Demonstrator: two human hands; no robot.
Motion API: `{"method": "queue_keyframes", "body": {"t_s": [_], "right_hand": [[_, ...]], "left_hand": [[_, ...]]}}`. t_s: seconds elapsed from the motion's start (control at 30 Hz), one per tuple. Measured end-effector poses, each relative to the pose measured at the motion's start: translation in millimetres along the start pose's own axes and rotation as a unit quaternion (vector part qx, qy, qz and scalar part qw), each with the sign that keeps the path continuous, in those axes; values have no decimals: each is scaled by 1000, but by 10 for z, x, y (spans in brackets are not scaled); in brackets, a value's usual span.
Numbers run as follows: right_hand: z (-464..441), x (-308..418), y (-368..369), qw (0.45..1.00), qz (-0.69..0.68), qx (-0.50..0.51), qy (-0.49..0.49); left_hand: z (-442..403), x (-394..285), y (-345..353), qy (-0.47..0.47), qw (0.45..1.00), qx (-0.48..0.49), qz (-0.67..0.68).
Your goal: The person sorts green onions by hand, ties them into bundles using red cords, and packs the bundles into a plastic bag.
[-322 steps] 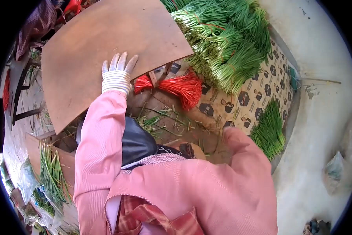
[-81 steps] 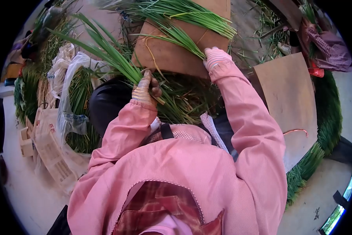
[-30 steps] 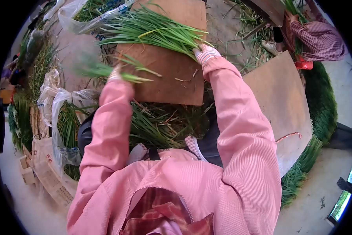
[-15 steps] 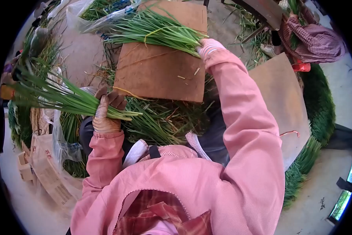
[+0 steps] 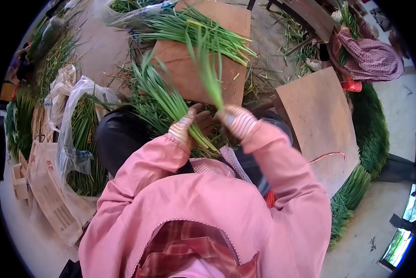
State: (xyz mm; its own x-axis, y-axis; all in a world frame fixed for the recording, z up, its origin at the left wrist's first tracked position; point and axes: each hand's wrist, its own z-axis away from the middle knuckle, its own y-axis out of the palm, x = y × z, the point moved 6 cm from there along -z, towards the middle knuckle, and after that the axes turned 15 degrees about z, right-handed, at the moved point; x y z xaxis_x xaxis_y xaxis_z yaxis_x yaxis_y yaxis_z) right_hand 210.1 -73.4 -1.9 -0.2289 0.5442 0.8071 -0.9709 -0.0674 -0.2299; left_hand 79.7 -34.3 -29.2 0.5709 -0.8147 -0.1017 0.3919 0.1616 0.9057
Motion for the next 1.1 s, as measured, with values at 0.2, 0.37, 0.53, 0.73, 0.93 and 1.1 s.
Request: {"method": "queue_keyframes", "body": {"t_s": [0.2,0.37,0.53,0.73,0.93,1.1], "right_hand": [[-9,-113,776,994,26,55,-94],[-397,137,164,951,224,-12,-214],[-982,416,-1090,756,509,-393,-120],[-1290,400,-1304,749,582,-317,-17],[-1125,519,-1599,895,260,-344,-113],[-869,-406,-1038,987,23,-146,62]], "left_hand": [[24,-160,-132,37,997,-65,-35],[105,-804,217,212,965,-75,-136],[105,-1468,489,344,928,-19,-143],[-92,-1058,403,117,985,101,72],[-163,-764,44,110,985,-24,133],[-152,-556,-247,114,975,-170,91]]}}
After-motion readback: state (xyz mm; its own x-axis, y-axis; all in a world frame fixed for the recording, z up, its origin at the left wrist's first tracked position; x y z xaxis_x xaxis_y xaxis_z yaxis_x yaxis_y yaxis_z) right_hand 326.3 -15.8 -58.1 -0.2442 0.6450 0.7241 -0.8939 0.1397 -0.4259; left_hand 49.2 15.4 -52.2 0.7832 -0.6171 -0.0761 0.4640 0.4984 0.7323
